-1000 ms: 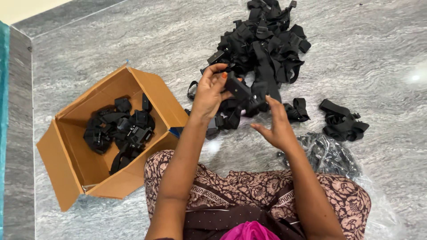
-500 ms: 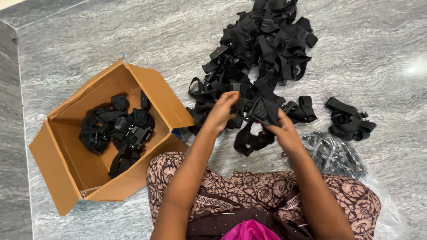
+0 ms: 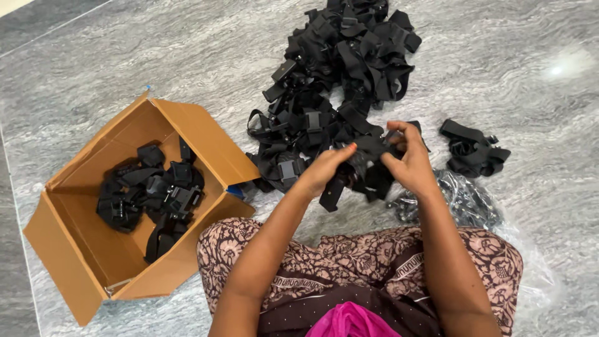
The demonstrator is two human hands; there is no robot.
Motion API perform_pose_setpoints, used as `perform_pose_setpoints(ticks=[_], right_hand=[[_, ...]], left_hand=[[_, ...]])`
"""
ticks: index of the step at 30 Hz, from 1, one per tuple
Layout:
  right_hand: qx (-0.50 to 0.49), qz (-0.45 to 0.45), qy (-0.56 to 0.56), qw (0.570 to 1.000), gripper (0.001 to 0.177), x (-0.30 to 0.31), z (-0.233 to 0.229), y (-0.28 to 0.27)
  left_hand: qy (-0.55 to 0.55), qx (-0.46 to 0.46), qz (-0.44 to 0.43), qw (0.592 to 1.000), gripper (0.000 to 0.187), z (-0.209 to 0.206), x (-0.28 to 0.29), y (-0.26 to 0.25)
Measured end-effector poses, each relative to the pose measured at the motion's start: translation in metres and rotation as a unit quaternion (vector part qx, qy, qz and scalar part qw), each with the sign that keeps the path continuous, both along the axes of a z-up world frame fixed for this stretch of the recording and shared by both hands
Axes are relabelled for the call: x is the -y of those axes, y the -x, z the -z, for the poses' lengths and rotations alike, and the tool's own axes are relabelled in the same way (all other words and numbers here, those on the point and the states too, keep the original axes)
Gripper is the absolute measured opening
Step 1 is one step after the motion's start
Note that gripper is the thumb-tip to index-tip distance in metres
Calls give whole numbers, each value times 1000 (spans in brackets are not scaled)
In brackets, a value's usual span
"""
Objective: The person sits on the floor and assembles black straps by attaching small metal components to the strap ends. They handle each strap one at a time, insert the metal piece, and place the finished items into a cardboard box.
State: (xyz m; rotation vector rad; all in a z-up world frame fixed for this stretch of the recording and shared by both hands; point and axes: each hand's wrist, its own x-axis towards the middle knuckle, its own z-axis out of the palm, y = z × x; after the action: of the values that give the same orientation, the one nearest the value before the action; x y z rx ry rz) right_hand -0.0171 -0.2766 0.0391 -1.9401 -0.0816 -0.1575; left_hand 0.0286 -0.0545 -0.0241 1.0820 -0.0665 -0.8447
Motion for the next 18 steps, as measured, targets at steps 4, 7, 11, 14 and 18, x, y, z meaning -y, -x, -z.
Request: perform_pose_setpoints(ticks=[4,7,11,14,18], right_hand=[[113,-92,28,989,61,-15,-38,19],[103,-186,94,973,67,-27,-54,29],[89,-142,128,978,43,-41,-40,30],[53,-85,52,994,28,-37,-9,20],[-33,-5,-63,997,20,-27,37,7]], left_hand=[[42,-105,-33,993,48,4,-7,-1],[101,-112,-42,988,49,6,-10,0],[155,-149,-28,976,62,-10,-18,1],[165,-176,1,970,73,-29,-21,3],[128,-151,84,977,74,-36,-29,1]])
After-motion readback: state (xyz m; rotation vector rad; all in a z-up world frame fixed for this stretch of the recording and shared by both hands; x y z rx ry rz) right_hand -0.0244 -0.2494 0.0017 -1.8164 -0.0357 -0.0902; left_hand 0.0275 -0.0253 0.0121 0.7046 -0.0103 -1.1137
